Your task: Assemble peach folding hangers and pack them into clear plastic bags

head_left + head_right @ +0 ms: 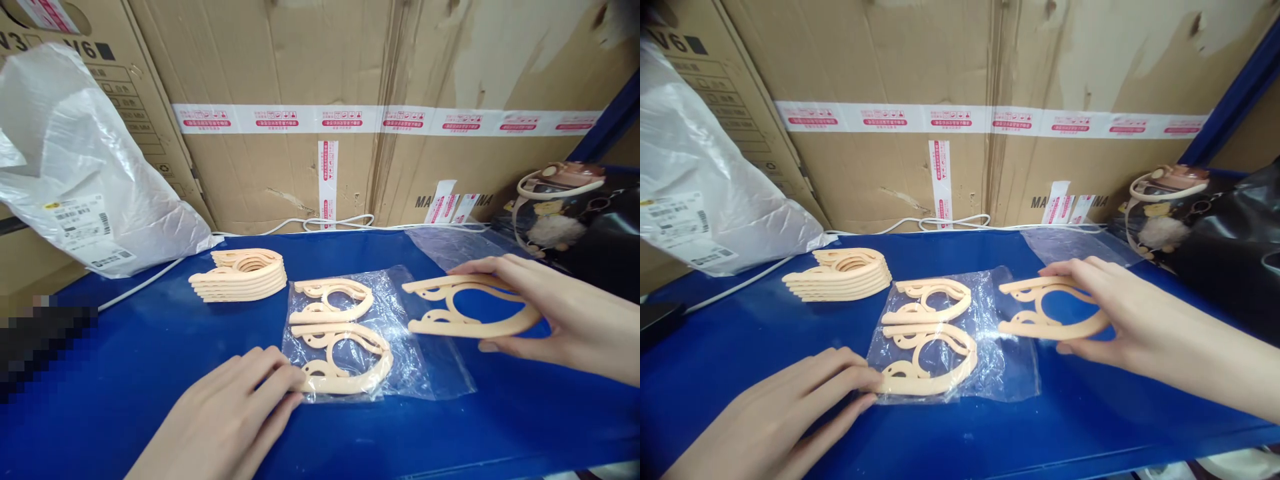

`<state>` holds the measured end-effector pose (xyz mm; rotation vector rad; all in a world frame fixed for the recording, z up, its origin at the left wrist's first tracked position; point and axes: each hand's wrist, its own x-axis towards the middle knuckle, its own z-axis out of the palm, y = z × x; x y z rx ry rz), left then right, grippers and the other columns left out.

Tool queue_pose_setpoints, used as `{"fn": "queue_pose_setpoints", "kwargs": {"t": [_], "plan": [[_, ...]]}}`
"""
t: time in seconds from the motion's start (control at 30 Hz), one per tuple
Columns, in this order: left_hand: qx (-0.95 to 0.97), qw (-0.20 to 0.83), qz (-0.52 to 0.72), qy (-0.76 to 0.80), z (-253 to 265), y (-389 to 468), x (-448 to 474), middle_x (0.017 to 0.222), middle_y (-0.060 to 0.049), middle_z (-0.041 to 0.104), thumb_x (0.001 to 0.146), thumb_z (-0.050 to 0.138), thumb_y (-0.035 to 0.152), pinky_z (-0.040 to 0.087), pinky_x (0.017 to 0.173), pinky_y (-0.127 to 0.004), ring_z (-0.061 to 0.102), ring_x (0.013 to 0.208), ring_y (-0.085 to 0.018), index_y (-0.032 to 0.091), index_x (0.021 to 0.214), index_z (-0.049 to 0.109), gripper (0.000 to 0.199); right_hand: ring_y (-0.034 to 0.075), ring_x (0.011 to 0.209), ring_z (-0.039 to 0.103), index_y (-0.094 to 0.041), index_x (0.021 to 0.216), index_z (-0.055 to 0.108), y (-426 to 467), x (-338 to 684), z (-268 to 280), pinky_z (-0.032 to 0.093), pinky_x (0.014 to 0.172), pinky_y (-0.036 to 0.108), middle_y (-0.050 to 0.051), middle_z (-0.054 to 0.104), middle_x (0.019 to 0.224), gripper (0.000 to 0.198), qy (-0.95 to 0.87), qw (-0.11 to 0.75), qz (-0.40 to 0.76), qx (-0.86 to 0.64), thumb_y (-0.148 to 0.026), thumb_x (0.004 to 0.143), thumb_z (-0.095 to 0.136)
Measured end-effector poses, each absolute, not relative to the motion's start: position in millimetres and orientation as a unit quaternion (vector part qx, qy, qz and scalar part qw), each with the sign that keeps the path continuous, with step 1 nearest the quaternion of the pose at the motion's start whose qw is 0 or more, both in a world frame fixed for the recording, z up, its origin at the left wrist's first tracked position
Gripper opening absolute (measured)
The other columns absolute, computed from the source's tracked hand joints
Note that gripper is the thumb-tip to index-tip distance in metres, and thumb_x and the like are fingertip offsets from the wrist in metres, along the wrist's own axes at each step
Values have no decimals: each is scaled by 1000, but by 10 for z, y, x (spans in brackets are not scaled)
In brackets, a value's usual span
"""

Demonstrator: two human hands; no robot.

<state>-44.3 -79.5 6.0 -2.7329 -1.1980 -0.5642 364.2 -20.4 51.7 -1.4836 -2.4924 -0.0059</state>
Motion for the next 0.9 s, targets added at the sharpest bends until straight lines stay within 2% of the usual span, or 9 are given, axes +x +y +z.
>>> {"fn": "queue_pose_setpoints", "kwargs": {"t": [0.2,0.3,0.37,0.43,0.57,0.73,0.83,0.9], "plan": [[-866,-162,-169,-441,153,-727,-440,98,3,64,101,44,29,52,73,-17,67,82,-12,29,98,61,18,32,114,61,-40,131,44,-125,3468,614,58,87,41,4,62,125,66,-880,61,51,-468,-56,74,72],[-841,-235,-184,-451,184,-705,-453,96,5,65,100,48,28,51,76,-15,66,84,-10,28,94,61,15,28,117,60,-42,132,42,-76,3424,601,56,92,35,-1,59,131,67,-871,47,150,-466,-52,75,75],[-828,-264,-203,-452,186,-695,-468,94,6,66,99,49,26,50,76,-14,66,84,-10,28,96,61,13,27,119,60,-43,132,40,-66,3380,546,56,92,30,-2,56,134,70,-851,79,211,-473,-49,73,78],[-821,-280,-218,-447,180,-692,-480,95,6,67,99,48,24,49,77,-13,66,85,-10,30,100,61,14,27,121,59,-42,131,41,-63,3342,478,56,92,29,-2,55,134,72,-836,109,242,-480,-48,71,80],[-823,-281,-205,-449,153,-699,-495,101,4,67,100,46,25,50,80,-14,66,89,-10,30,102,62,17,28,123,57,-38,130,46,-31,3336,405,56,93,29,1,53,137,67,-824,106,263,-491,-45,72,80],[-835,-253,-192,-449,120,-681,-512,105,1,66,99,48,23,52,82,-17,67,92,-13,29,104,62,17,27,105,67,-31,124,50,35,3348,482,61,78,29,5,55,133,62,-788,128,347,-491,-44,72,80],[-841,-239,-192,-445,122,-672,-517,104,1,67,98,48,22,53,81,-18,68,91,-13,29,104,63,17,26,106,63,-28,123,53,65,3326,536,58,81,31,7,59,127,52,-810,113,307,-487,-45,78,74],[-846,-233,-189,-441,128,-678,-522,104,2,66,98,48,21,54,81,-17,68,91,-13,30,105,62,18,24,101,63,-27,122,55,84,3312,545,56,81,32,7,62,121,47,-827,106,269,-482,-46,82,70]]}}
